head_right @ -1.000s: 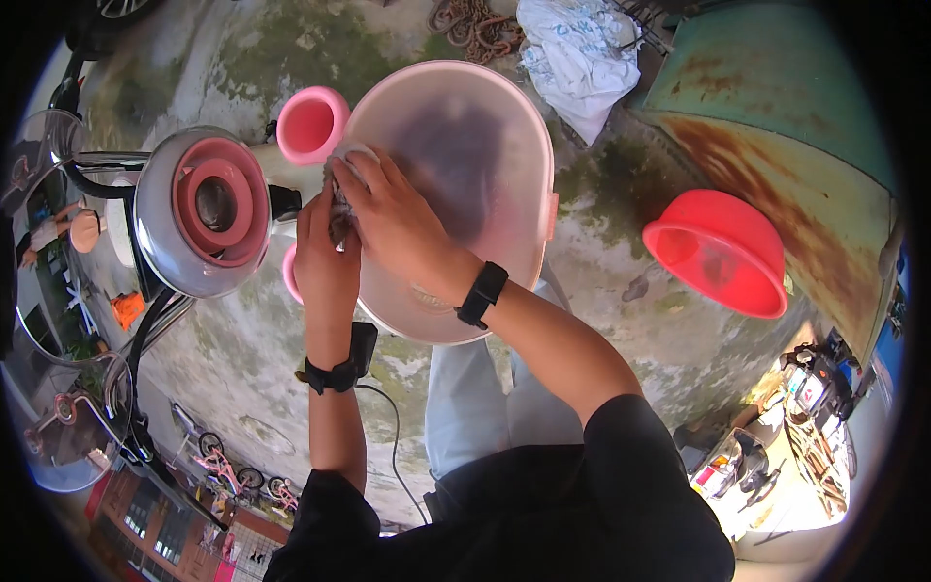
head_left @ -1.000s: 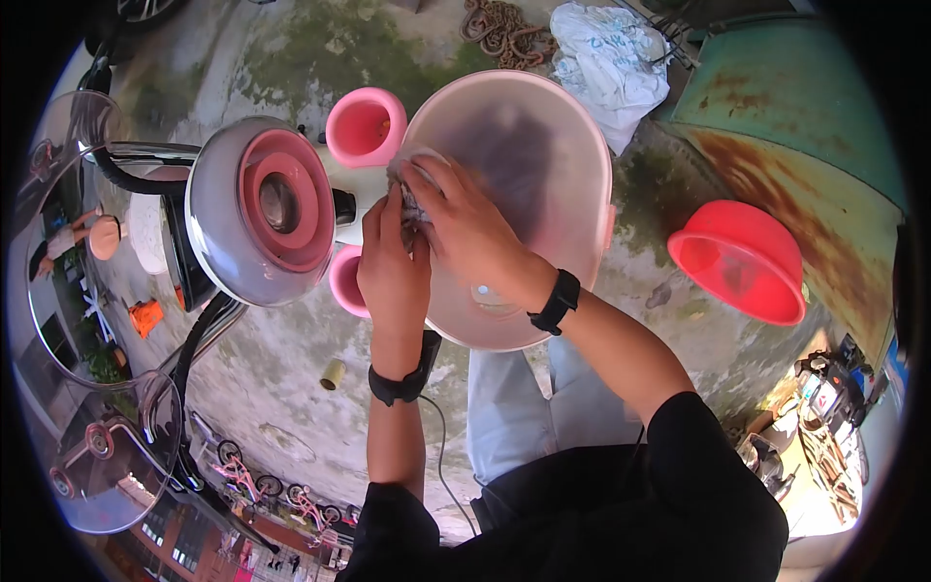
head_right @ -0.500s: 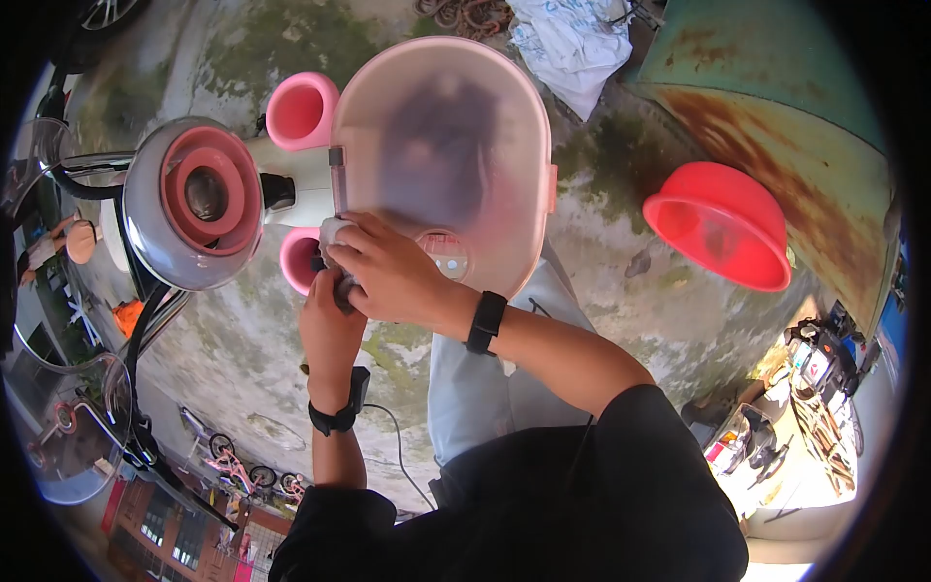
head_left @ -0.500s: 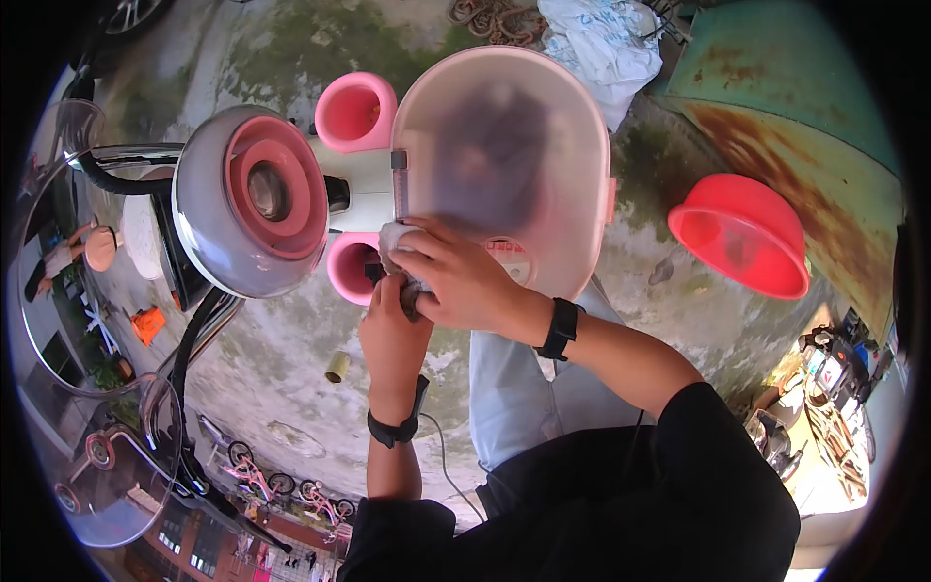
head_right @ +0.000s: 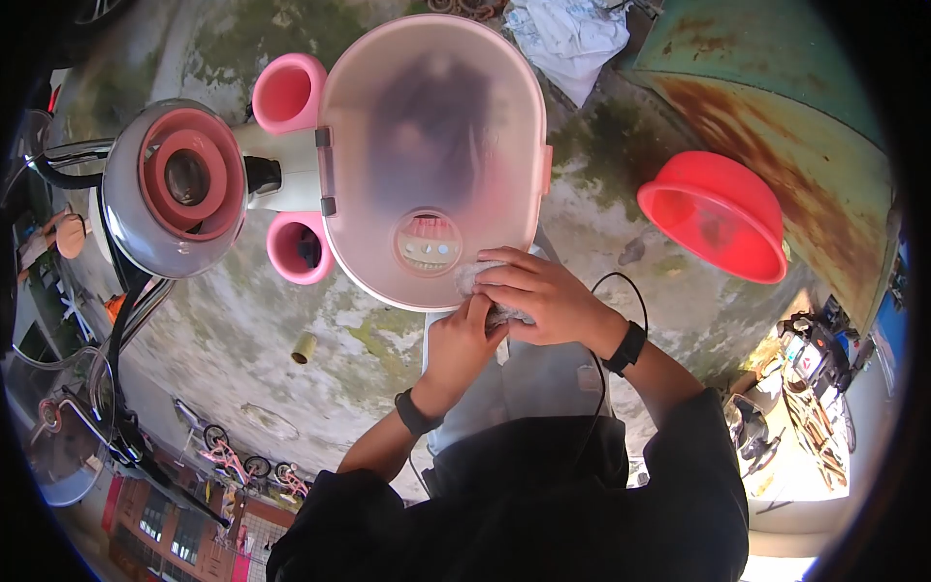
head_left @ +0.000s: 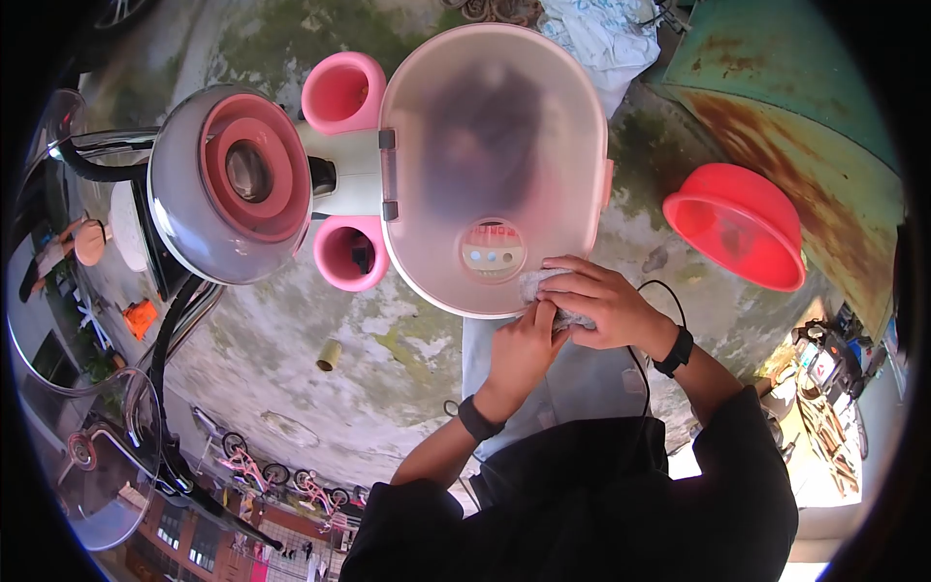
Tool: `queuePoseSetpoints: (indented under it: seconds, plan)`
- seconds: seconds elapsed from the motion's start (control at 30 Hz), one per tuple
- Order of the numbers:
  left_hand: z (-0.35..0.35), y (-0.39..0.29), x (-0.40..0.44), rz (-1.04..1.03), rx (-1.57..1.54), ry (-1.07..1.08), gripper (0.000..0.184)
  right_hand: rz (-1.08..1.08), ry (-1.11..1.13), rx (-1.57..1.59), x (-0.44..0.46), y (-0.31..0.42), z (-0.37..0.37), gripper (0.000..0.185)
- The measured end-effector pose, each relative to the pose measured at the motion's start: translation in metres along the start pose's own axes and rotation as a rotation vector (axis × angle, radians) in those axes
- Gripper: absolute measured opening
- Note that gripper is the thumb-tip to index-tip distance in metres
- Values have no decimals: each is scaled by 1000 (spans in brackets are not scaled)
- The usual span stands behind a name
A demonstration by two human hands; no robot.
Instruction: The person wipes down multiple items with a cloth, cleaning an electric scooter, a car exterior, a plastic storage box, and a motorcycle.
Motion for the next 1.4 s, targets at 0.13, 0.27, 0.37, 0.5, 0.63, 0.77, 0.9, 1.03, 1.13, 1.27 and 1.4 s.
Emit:
queuePoseSetpoints:
  seconds: [0.13,0.27,0.37,0.5,0.63,0.77,0.9,1.03,1.13,1.27,1.4]
  plan:
    - [-4,0,2,-11,-32,-14,39,-37,-7,-75,-7,0,-1,52]
    - [18,30,-23,72,-32,-4,38,-43,-2,-72,4,23,-33,60]
    - [35,63,-54,147,33,1,37,9,-27,-83,20,51,-71,60]
    - [62,104,-94,339,36,-153,30,139,-87,8,53,70,-93,57]
    - [88,82,-70,326,10,-345,49,116,-151,114,82,61,-69,59]
    - [88,51,-7,206,48,-387,52,30,-295,1,84,20,-22,57]
    - [77,4,60,166,139,-332,49,-46,-381,-109,68,-19,22,59]
    - [73,-12,60,159,131,-262,51,-103,-384,-61,46,-20,33,60]
    - [65,-20,47,153,62,-222,52,-144,-293,25,25,-13,32,66]
    - [39,-29,17,153,-90,-121,48,-169,-160,79,-10,0,29,67]
    - [23,-40,11,64,-163,-135,45,-165,-149,-1,-24,4,38,67]
Point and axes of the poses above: each hand's wrist, its own x-axis towards the middle knuckle, its own z-axis out of the back of the hand, y = z × x, the point moved 10 cm from there along x, towards the middle knuckle, and after that the axes turned 7 degrees about -x, right-handed, at the moved point
